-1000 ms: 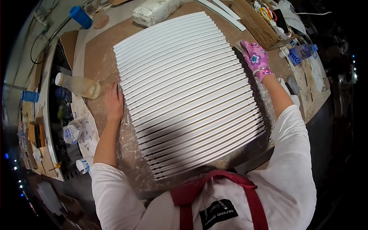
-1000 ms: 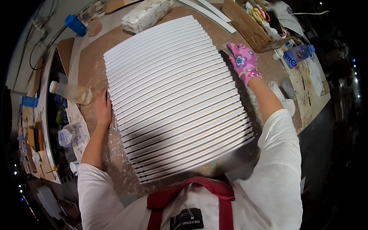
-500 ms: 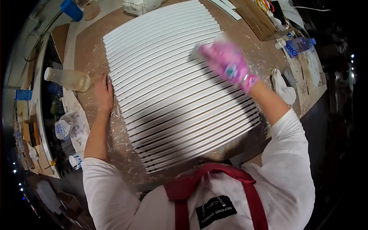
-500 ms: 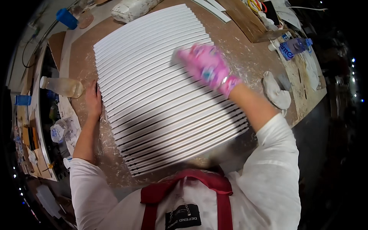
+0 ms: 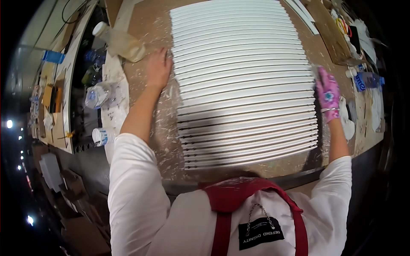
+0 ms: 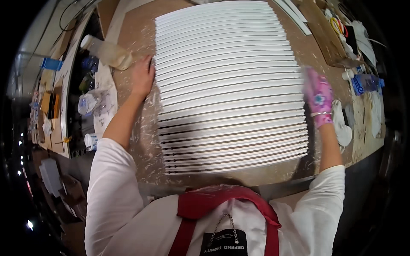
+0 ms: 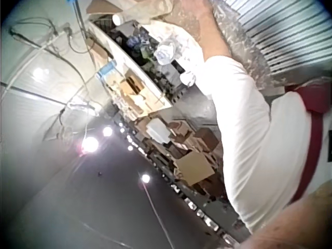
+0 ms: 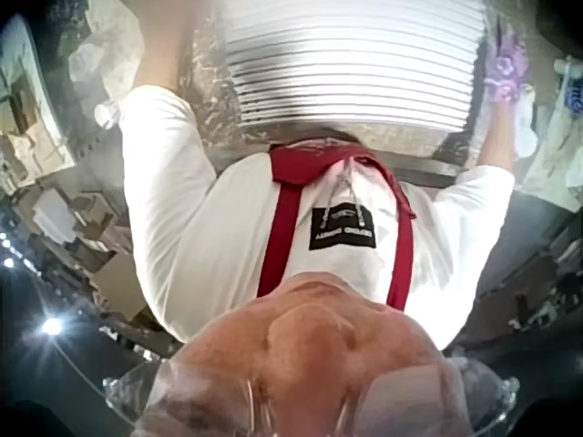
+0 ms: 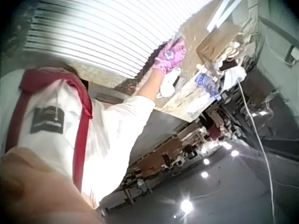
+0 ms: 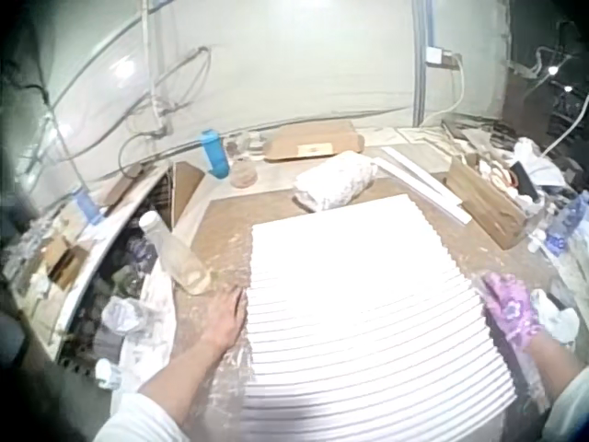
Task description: The person wipes a set of white furniture slats with a cloth, cleaning the surface with repeated hand motions.
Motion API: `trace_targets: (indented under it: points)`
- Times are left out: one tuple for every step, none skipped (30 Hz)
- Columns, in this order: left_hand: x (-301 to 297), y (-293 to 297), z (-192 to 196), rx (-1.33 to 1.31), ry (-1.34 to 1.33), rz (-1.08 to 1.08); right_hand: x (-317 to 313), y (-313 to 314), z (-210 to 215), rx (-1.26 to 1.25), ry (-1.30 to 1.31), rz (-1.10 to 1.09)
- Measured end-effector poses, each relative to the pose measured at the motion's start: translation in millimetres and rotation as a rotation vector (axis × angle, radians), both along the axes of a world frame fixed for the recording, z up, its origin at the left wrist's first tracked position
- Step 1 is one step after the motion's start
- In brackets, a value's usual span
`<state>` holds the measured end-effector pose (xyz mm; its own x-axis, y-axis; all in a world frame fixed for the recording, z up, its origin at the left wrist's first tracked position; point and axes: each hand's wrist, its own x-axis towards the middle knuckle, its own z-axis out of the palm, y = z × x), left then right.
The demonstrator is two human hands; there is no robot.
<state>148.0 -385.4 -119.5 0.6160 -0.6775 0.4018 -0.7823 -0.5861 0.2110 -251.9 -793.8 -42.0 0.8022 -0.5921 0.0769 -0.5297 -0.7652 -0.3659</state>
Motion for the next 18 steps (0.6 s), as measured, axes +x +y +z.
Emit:
trace_targets:
  points:
    - [-0.8, 0.1, -1.1, -0.011, 0.009, 0.010, 4.1, -1.8, 3.2, -0.174, -0.044, 0.044]
    - [-1.3, 0.8, -1.2, -0.022, 0.017, 0.017, 0.8, 1.9, 7.1, -0.275, 0.017, 0.043]
    - [-0.6, 3.3, 2.8, -0.022, 0.004, 0.032, 14.5, 12.7, 18.3, -0.380, 0.067, 0.054]
    - [-5.0, 4.5, 2.4, -0.018, 0.008, 0.035, 32.9, 44.6, 15.1, -0.357, 0.003, 0.170]
    - [-8.2, 3.8, 2.8, -0.020, 0.008, 0.034, 50.5, 76.7, 14.4, -0.334, -0.052, 0.285]
    - [-8.3, 1.6, 0.3, -0.025, -0.005, 0.032, 66.7, 112.9, 15.7, -0.364, -0.144, 0.427]
    - [-6.3, 5.9, -4.2, -0.024, -0.024, 0.042, 85.9, 150.3, 15.2, -0.392, -0.232, 0.582]
    - [-3.4, 11.2, -6.6, -0.022, -0.044, 0.054, 94.1, 178.1, 28.3, -0.366, -0.271, 0.723]
    - [-3.9, 9.9, -4.3, -0.010, -0.048, 0.050, 95.3, 177.2, 26.4, -0.430, -0.179, 0.710]
    - [-4.9, 10.2, -5.1, -0.035, 0.000, 0.055, 92.3, 172.3, 23.3, -0.490, -0.078, 0.701]
    - [-5.0, 11.3, -5.8, -0.060, 0.048, 0.065, 90.6, 160.6, 27.2, -0.436, 0.098, 0.517]
    - [-6.6, 13.6, -6.7, -0.087, 0.091, 0.085, 88.2, 140.5, 30.1, -0.382, 0.263, 0.339]
    - [-8.5, 14.0, -6.8, -0.229, 0.099, 0.088, 67.6, 108.8, 29.0, -0.473, 0.139, 0.378]
    - [-9.3, 21.7, -2.5, -0.356, 0.088, 0.111, 61.8, 92.8, 22.7, -0.545, -0.009, 0.436]
    - [-16.5, 21.2, 3.6, -0.404, 0.093, 0.077, 74.1, 107.2, 28.5, -0.310, -0.071, 0.356]
    - [-32.4, 29.8, 5.9, -0.441, 0.114, 0.043, 83.8, 128.2, 35.2, -0.059, -0.107, 0.274]
    - [-54.7, 48.7, 12.4, -0.465, 0.190, 0.015, 99.2, 160.4, 40.0, 0.125, -0.175, 0.322]
    - [-81.2, 59.1, 26.3, -0.504, 0.263, -0.043, 111.4, 190.9, 49.5, 0.302, -0.240, 0.352]
